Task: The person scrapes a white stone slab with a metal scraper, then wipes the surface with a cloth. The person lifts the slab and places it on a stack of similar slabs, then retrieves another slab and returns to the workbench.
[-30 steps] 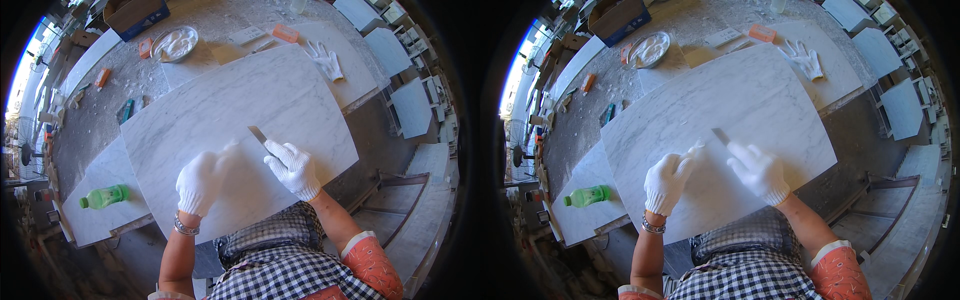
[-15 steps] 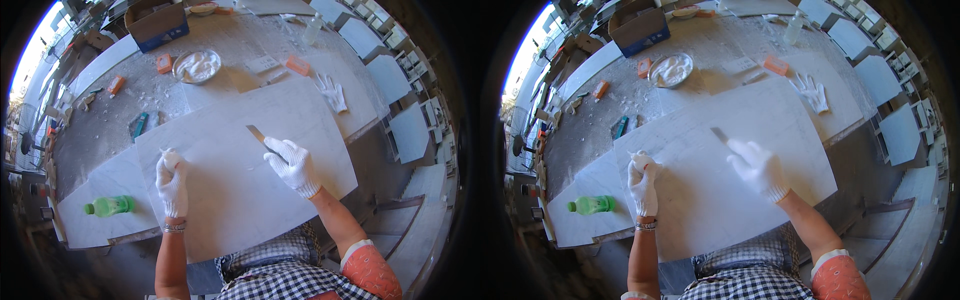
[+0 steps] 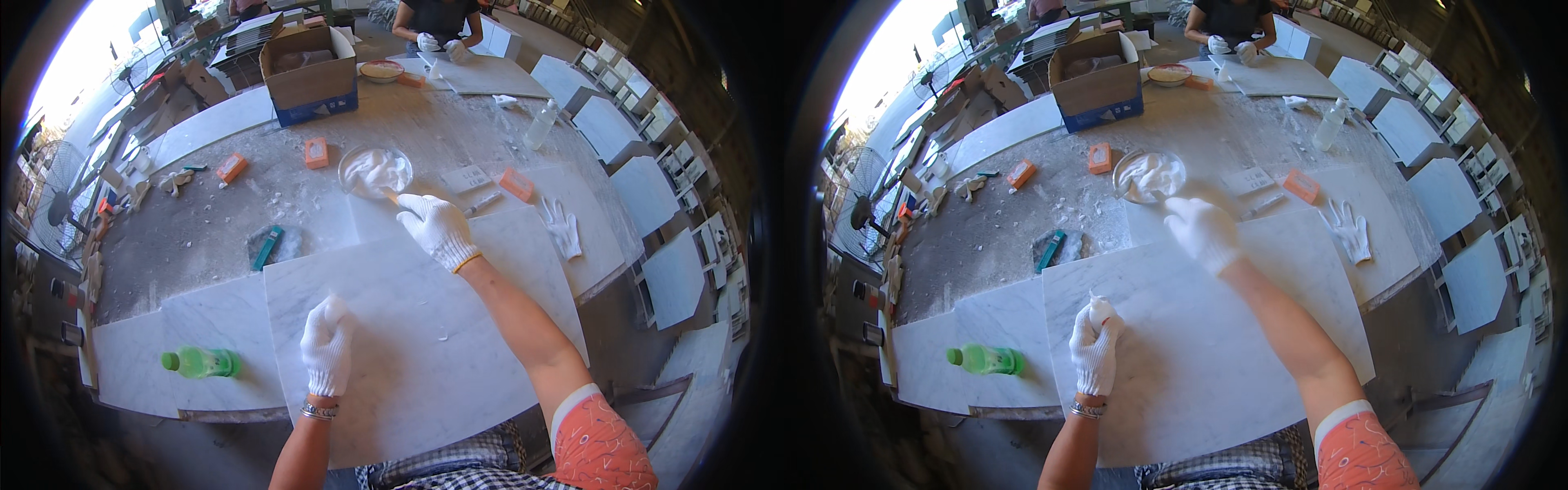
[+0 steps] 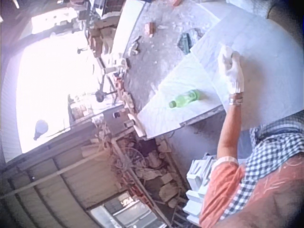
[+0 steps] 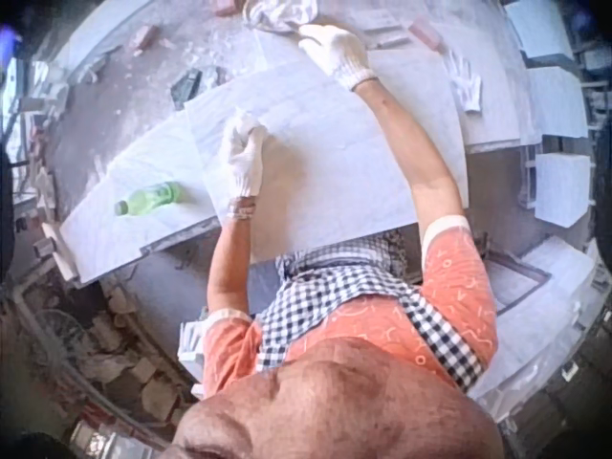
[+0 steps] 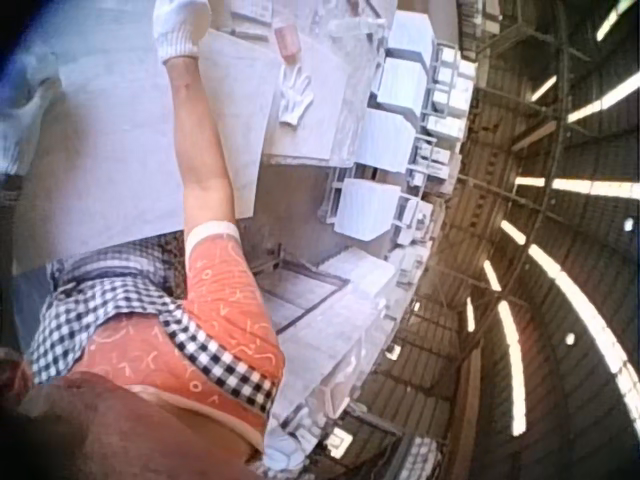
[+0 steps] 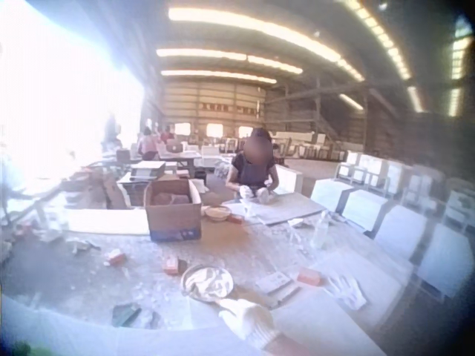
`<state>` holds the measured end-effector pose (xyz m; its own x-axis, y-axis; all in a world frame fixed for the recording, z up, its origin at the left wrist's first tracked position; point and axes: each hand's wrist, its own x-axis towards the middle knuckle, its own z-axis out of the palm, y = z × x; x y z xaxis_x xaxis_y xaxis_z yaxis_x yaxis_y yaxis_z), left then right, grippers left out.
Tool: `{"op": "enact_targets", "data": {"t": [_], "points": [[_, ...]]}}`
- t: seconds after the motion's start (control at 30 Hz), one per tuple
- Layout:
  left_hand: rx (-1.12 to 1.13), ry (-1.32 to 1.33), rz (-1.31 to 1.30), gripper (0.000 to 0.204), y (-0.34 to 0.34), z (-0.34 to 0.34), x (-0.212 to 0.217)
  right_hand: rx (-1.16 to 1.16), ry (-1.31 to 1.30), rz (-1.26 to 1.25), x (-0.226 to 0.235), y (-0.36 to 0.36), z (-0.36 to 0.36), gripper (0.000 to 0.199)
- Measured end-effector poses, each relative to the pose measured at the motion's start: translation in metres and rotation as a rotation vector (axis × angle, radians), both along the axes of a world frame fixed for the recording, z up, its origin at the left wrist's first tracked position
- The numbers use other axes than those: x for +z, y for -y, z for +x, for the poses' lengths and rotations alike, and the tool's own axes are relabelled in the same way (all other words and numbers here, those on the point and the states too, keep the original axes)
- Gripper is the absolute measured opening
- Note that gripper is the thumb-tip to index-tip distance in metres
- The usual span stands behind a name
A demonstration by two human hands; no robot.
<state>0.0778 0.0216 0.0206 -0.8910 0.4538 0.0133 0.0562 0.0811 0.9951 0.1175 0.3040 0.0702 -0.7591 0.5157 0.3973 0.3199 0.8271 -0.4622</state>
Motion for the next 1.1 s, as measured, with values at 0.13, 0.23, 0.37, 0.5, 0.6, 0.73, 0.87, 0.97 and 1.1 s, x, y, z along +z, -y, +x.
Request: {"op": "enact_targets", "data": {"t": [0.13,0.23,0.37,0.5,0.6,0.73,0.87,0.97,1.1], "points": [[0.002,-0.015,0.012,0.036,-0.001,-0.001,-0.005,-0.001,0.049,-0.007,-0.003,-0.007,-0.01,0.031],[0.006,0.003,0.018,0.036,-0.001,0.0,-0.006,0.002,0.054,-0.012,-0.006,-0.01,-0.014,0.031],[-0.003,-0.087,-0.007,0.036,0.0,-0.001,-0.005,-0.006,0.076,0.005,-0.007,-0.01,-0.015,0.031],[-0.005,-0.109,-0.013,0.036,-0.001,-0.001,0.0,-0.022,0.052,0.031,-0.005,-0.004,-0.007,0.03],[0.005,0.0,-0.01,0.036,-0.004,0.0,0.002,-0.027,0.009,0.063,-0.003,0.003,0.008,0.029],[-0.028,-0.069,0.042,0.039,-0.003,-0.002,0.002,0.023,-0.081,0.125,0.004,0.02,0.04,0.028],[-0.013,-0.144,0.038,0.035,-0.001,0.005,-0.002,0.081,-0.128,0.071,0.013,0.048,0.087,0.029],[-0.05,-0.103,0.104,0.031,0.005,0.041,0.0,0.101,-0.13,0.087,0.016,0.075,0.128,0.026],[-0.372,-0.391,0.004,0.033,0.035,0.14,0.017,0.066,-0.082,-0.069,0.014,0.111,0.179,0.03]]}}
